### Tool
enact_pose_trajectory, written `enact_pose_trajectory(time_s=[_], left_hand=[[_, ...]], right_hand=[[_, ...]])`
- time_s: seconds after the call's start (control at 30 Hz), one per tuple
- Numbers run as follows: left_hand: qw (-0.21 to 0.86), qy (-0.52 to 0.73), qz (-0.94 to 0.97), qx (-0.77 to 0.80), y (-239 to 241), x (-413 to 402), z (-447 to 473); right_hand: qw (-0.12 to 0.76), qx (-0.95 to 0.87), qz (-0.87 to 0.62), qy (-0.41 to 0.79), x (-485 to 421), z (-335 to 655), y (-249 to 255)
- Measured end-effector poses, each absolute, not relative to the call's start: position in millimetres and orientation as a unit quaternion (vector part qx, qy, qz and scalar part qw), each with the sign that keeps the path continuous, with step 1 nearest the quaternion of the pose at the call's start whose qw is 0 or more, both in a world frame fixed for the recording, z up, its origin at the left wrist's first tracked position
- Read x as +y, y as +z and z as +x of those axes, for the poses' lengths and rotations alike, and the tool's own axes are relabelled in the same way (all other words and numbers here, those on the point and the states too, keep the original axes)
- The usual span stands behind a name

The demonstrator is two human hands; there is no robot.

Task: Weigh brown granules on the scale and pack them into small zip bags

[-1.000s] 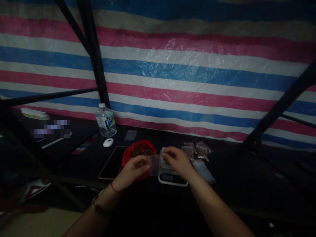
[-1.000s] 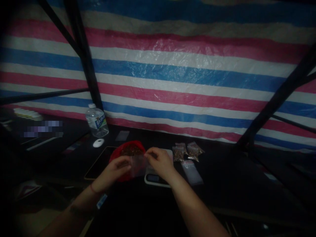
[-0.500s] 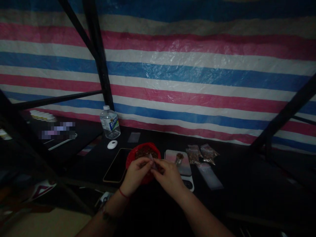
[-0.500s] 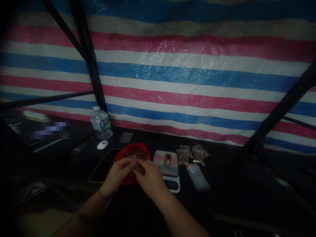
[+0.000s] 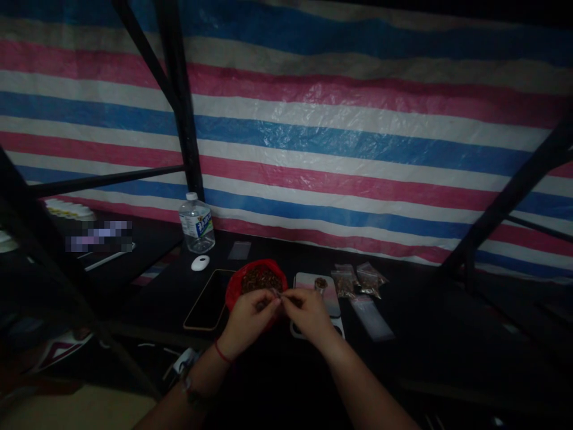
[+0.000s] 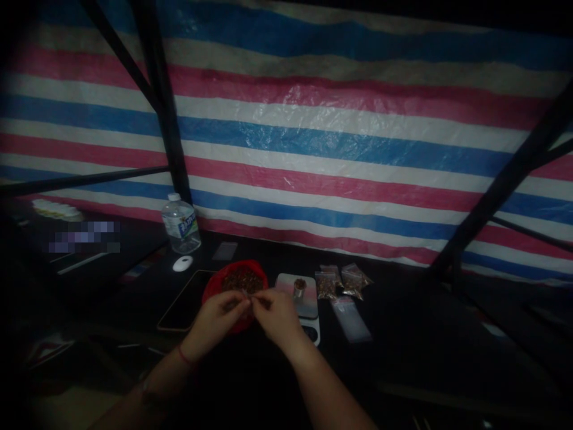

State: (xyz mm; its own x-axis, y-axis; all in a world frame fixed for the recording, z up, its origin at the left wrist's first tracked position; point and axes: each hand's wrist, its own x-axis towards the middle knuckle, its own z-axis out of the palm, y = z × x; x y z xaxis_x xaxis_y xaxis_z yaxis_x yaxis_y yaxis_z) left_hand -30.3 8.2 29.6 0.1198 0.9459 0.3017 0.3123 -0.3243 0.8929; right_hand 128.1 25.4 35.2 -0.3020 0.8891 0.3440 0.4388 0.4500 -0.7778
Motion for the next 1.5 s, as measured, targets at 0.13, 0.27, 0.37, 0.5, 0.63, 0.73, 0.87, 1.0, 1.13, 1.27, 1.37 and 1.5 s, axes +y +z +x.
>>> enact_pose_trajectory(time_s=[0.13, 0.27, 0.37, 0.5, 0.63, 0.73, 0.87, 1.0, 1.13, 1.27, 1.37, 1.5], left_hand=[[0.291, 0.428, 0.666, 0.538, 24, 11, -31], [0.281, 0.398, 0.658, 0.574, 22, 15, -31], [0.273, 0.380, 0.672, 0.574, 25, 13, -31], [0.254, 0.384, 0.697, 0.550, 28, 9, -29], [0.240, 0.382, 0.709, 0.542, 31, 5, -28], [0.237, 0.370, 0.726, 0.530, 35, 0, -25], [0.219, 0.354, 0.760, 0.499, 39, -5, -21], [0.113, 0.354, 0.823, 0.430, 40, -7, -27], [-0.004, 0.312, 0.858, 0.408, 37, -2, -39], [0.005, 0.276, 0.868, 0.412, 34, 6, -48], [0.043, 0.267, 0.875, 0.402, 33, 9, -49], [0.074, 0.284, 0.857, 0.424, 31, 9, -49]], right_hand=[[0.443, -0.742, -0.472, 0.174, 25, 128, 31], [0.419, -0.808, -0.402, 0.095, 21, 132, 22], [0.385, -0.843, -0.367, 0.077, 19, 134, 17], [0.379, -0.839, -0.377, 0.101, 21, 135, 13], [0.381, -0.831, -0.390, 0.107, 24, 136, 12], [0.372, -0.837, -0.383, 0.120, 26, 137, 13], [0.343, -0.855, -0.347, 0.176, 28, 140, 18], [0.345, -0.831, -0.367, 0.236, 28, 139, 24], [0.346, -0.789, -0.405, 0.308, 26, 134, 26], [0.315, -0.799, -0.397, 0.324, 22, 129, 28], [0.313, -0.817, -0.388, 0.288, 18, 127, 32], [0.393, -0.801, -0.361, 0.271, 25, 143, 39]])
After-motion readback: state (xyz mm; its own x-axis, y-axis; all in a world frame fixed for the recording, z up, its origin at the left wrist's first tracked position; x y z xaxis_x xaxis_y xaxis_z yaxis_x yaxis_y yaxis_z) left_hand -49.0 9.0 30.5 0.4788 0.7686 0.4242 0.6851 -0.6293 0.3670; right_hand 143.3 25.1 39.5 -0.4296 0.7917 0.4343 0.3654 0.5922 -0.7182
